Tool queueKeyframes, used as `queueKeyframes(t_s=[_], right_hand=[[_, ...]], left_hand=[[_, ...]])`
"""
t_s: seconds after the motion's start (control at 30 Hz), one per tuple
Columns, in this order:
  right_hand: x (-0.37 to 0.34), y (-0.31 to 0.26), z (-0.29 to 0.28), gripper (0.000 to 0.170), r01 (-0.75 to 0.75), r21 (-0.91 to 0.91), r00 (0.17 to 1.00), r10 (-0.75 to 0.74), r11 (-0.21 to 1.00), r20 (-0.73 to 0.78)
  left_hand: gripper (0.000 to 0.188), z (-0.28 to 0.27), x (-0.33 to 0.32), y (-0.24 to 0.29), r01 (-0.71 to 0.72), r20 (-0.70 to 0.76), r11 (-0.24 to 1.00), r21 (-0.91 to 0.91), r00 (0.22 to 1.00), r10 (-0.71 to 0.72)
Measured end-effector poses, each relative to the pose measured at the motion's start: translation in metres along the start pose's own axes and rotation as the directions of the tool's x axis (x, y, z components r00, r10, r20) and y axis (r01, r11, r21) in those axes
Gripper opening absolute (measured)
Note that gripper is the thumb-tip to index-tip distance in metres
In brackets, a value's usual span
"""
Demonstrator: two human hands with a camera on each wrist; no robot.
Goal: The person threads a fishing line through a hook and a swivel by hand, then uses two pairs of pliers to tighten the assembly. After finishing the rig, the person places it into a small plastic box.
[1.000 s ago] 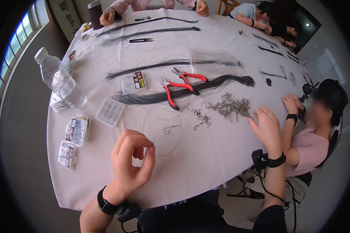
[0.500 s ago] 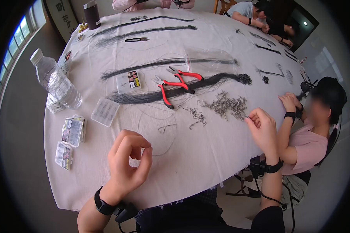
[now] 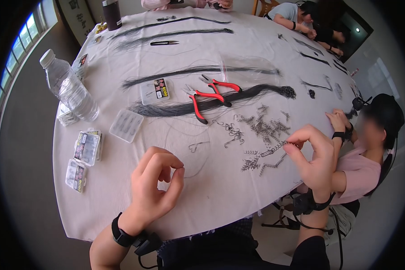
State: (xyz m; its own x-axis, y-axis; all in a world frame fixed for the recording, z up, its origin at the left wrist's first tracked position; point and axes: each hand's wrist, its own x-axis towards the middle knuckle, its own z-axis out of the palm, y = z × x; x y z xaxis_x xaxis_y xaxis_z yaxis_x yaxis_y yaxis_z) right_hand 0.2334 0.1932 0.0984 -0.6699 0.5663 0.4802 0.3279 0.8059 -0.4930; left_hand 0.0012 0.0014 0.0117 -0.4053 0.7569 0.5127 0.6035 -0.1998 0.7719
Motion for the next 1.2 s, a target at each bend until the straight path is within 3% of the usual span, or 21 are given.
queueKeyframes(t_s=[0.1, 0.13, 0.2, 0.33, 0.5, 0.6, 0.67, 0.77, 0.83, 0.97, 1.03, 1.07, 1.2], right_hand=[[0.004, -0.015, 0.009, 0.016, 0.090, 0.174, 0.977, -0.121, 0.981, 0.176], [0.005, -0.018, 0.016, 0.016, 0.091, 0.177, 0.977, -0.123, 0.980, 0.177], [0.007, -0.022, 0.033, 0.017, 0.224, 0.268, 0.917, -0.296, 0.937, 0.268], [0.004, -0.025, 0.066, 0.018, 0.251, 0.339, 0.881, -0.359, 0.907, 0.308], [0.005, -0.015, 0.070, 0.015, 0.209, 0.283, 0.908, -0.293, 0.936, 0.300], [-0.006, -0.001, 0.054, 0.013, 0.117, 0.283, 0.916, -0.214, 0.952, 0.339], [-0.015, 0.009, 0.047, 0.014, -0.026, 0.286, 0.892, -0.107, 0.958, 0.438], [-0.018, 0.015, 0.045, 0.014, -0.073, 0.274, 0.894, -0.059, 0.959, 0.444], [-0.011, 0.011, 0.047, 0.015, -0.055, 0.296, 0.895, -0.084, 0.954, 0.439], [0.014, -0.013, 0.075, 0.017, -0.008, 0.410, 0.881, -0.187, 0.912, 0.434], [0.026, -0.023, 0.093, 0.016, -0.052, 0.453, 0.862, -0.189, 0.890, 0.470], [0.030, -0.025, 0.100, 0.015, -0.100, 0.487, 0.841, -0.188, 0.868, 0.507], [0.039, -0.022, 0.120, 0.012, -0.057, 0.531, 0.822, -0.262, 0.845, 0.506]], left_hand=[[0.017, 0.001, -0.001, -0.002, -0.007, -0.007, 1.000, 0.000, 1.000, 0.007], [0.018, 0.001, -0.001, -0.003, -0.017, -0.015, 1.000, 0.002, 1.000, 0.017], [0.018, 0.000, 0.000, -0.002, -0.006, 0.001, 1.000, 0.003, 1.000, 0.006], [0.018, -0.001, 0.001, 0.000, 0.038, 0.090, 0.999, -0.001, 0.995, -0.038], [0.021, 0.000, 0.002, 0.000, 0.049, 0.158, 0.999, 0.022, 0.986, -0.051], [0.023, 0.001, 0.001, 0.000, 0.023, 0.189, 0.999, 0.038, 0.981, -0.030], [0.023, 0.000, 0.002, -0.003, 0.007, 0.191, 0.999, 0.048, 0.981, -0.016], [0.023, 0.002, 0.001, -0.010, 0.021, 0.166, 0.993, 0.117, 0.985, -0.040], [0.023, 0.000, 0.003, -0.013, 0.093, 0.165, 0.991, 0.098, 0.980, -0.108], [0.025, 0.003, 0.006, -0.005, 0.102, 0.142, 0.995, 0.012, 0.985, -0.103], [0.028, 0.006, 0.005, -0.005, -0.040, 0.086, 0.998, -0.050, 0.995, 0.045], [0.028, 0.005, 0.004, -0.008, -0.042, 0.083, 0.998, -0.046, 0.995, 0.046], [0.028, -0.001, 0.001, -0.016, -0.038, 0.103, 0.999, 0.010, 0.994, 0.037]])
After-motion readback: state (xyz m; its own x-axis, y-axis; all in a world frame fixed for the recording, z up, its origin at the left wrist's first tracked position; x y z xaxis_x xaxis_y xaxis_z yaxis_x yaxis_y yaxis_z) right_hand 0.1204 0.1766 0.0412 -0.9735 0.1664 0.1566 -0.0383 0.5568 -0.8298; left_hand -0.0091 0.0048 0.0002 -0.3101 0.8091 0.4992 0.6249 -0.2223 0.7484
